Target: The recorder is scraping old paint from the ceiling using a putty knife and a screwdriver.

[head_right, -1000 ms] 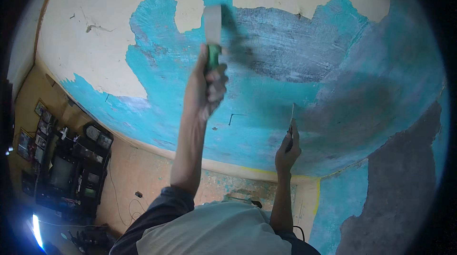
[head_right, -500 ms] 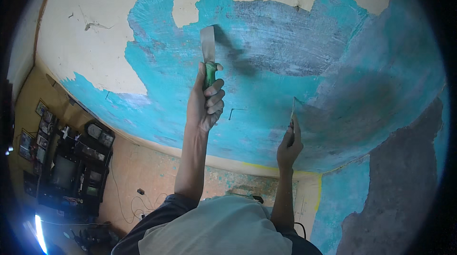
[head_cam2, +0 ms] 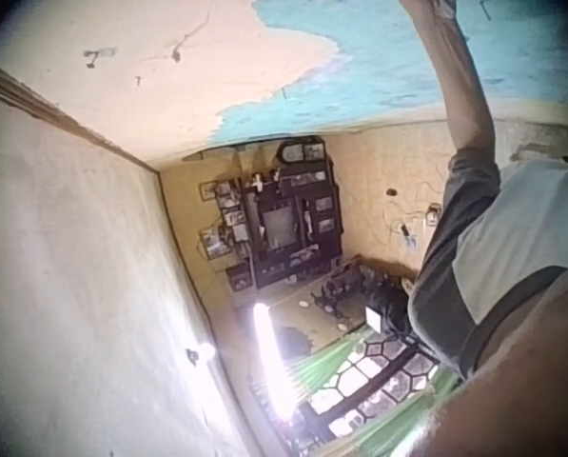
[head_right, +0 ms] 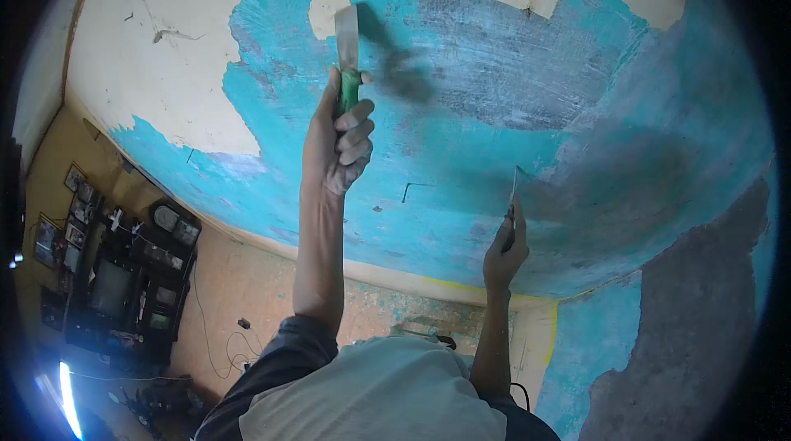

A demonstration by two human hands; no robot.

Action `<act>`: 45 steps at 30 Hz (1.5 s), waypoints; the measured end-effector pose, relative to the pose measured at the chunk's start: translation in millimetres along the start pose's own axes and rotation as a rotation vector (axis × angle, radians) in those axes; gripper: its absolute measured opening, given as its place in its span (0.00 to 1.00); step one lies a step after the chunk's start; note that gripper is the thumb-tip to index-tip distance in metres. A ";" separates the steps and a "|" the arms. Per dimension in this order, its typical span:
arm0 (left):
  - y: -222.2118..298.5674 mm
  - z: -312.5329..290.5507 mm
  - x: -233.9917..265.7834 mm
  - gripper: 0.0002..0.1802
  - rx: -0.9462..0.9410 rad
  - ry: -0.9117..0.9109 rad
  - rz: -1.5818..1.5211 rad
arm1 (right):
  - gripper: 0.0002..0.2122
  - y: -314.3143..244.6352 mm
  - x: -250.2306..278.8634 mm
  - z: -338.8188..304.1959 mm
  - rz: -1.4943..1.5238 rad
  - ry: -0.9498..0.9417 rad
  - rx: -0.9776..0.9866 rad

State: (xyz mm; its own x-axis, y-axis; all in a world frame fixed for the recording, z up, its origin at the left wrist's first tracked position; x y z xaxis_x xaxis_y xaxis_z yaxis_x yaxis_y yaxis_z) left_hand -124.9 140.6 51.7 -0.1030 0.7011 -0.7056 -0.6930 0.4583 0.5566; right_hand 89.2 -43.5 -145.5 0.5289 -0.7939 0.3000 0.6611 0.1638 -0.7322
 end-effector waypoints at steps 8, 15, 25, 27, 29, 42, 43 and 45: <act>-38.3 -23.9 17.3 0.23 0.012 0.146 0.075 | 0.19 -10.4 -9.9 0.0 0.044 0.049 0.048; 18.5 17.4 -9.0 0.22 -0.119 -0.012 0.070 | 0.19 -44.5 -41.5 10.4 0.158 -0.126 0.089; -4.7 -9.8 3.0 0.24 0.002 0.070 -0.136 | 0.19 -40.4 -56.7 17.0 0.143 -0.166 0.132; -1.4 -5.9 2.1 0.24 -0.020 0.024 -0.062 | 0.19 -40.5 -56.7 19.3 0.182 -0.191 0.059; -15.0 -14.1 14.5 0.24 -0.023 0.054 -0.071 | 0.18 -43.0 -53.3 18.3 0.185 -0.194 0.053; -9.5 -28.4 34.3 0.26 -0.199 0.377 0.550 | 0.18 -44.1 -51.3 21.9 0.186 -0.223 0.088; -17.2 -40.6 43.5 0.27 -0.212 0.402 0.679 | 0.18 -41.8 -51.6 22.1 0.194 -0.227 0.096; -25.4 -57.9 51.2 0.27 -0.226 0.479 0.808 | 0.18 -36.5 -49.1 17.3 0.204 -0.228 0.100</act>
State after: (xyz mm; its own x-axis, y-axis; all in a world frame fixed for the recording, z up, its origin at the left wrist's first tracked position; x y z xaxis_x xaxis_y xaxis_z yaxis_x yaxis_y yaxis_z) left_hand -153.9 133.2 -24.0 -0.8544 0.4385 -0.2788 -0.4010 -0.2151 0.8905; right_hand 48.3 -0.4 -122.9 0.7539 -0.5892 0.2907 0.5724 0.3718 -0.7308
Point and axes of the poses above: each hand's wrist, its own z-axis towards the middle knuckle, its own x-axis out of the back of the hand, y = z × x, the point moved 5 cm from there along z, towards the middle knuckle, and after that the axes turned 12 degrees about -y, right-handed, at the moved point
